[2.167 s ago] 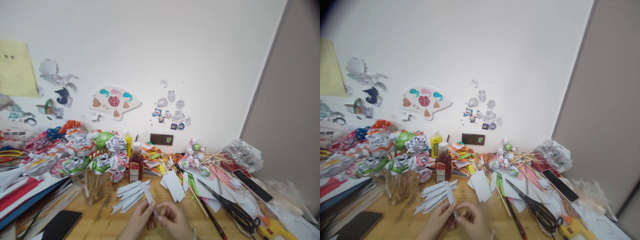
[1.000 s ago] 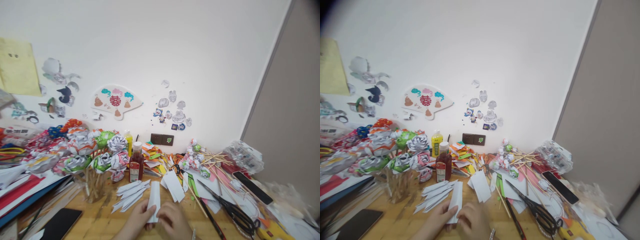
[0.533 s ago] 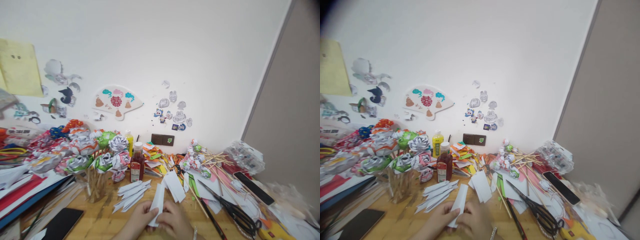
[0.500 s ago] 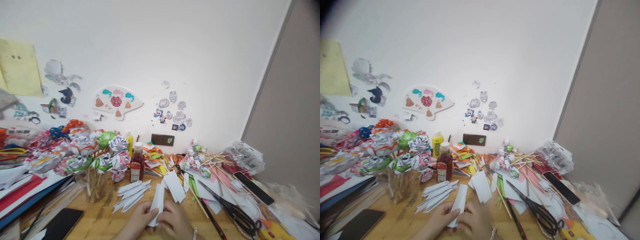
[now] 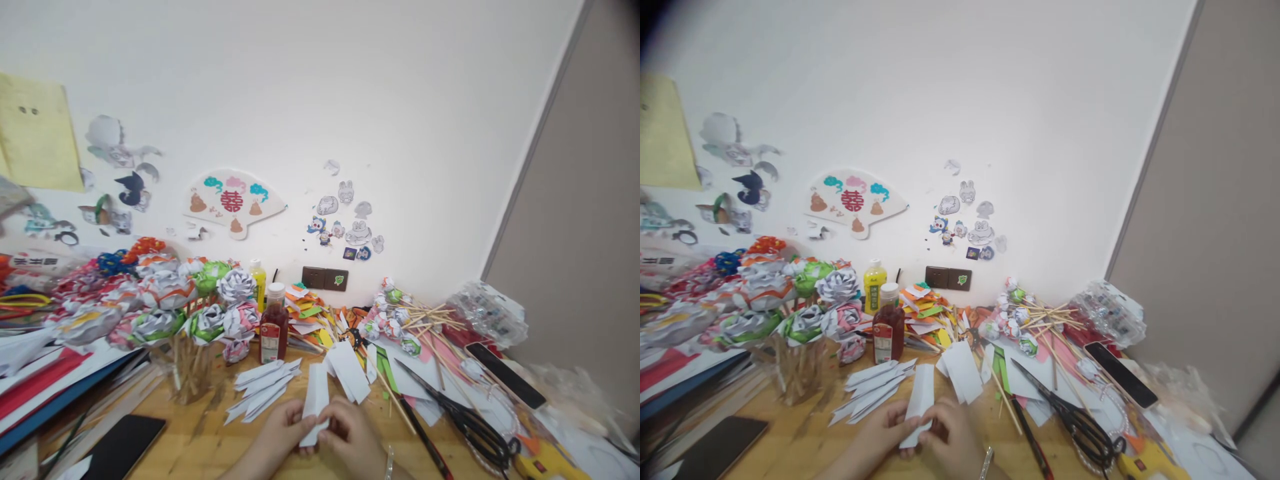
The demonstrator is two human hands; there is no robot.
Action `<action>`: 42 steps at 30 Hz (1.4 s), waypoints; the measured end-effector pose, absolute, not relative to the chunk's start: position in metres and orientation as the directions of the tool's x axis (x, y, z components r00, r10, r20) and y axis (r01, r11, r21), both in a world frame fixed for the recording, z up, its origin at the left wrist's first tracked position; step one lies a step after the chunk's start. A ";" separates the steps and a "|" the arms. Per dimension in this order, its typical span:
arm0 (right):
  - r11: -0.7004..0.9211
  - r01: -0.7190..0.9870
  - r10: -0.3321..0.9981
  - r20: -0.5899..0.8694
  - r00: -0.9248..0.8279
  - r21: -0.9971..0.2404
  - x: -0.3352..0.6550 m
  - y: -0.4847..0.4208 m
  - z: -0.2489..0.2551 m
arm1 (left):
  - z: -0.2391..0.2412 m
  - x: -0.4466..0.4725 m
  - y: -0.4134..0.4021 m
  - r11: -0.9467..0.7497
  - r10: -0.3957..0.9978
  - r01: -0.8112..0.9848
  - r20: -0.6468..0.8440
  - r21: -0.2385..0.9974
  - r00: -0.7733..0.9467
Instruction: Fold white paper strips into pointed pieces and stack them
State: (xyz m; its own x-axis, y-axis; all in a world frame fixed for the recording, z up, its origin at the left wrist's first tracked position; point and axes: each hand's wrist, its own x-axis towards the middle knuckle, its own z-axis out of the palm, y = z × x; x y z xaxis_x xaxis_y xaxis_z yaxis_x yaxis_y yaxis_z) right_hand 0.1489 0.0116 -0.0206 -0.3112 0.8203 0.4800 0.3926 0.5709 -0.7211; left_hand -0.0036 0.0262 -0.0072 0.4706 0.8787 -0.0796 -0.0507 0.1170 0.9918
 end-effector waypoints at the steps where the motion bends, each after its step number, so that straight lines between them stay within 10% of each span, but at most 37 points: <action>1: 0.536 0.389 0.844 0.457 -0.282 -0.749 0.149 0.013 -0.023 | -0.008 -0.004 0.026 0.121 0.870 -0.063 -0.076 0.991 0.487; 30: 0.285 0.320 0.959 0.268 -0.096 -0.904 0.140 0.014 -0.026 | -0.012 0.002 0.023 0.080 0.885 -0.112 -0.019 0.991 0.465; 42: 0.486 0.093 0.870 0.491 0.038 -0.869 0.151 0.017 -0.021 | -0.007 0.001 0.022 0.018 0.935 0.089 -0.048 0.996 0.353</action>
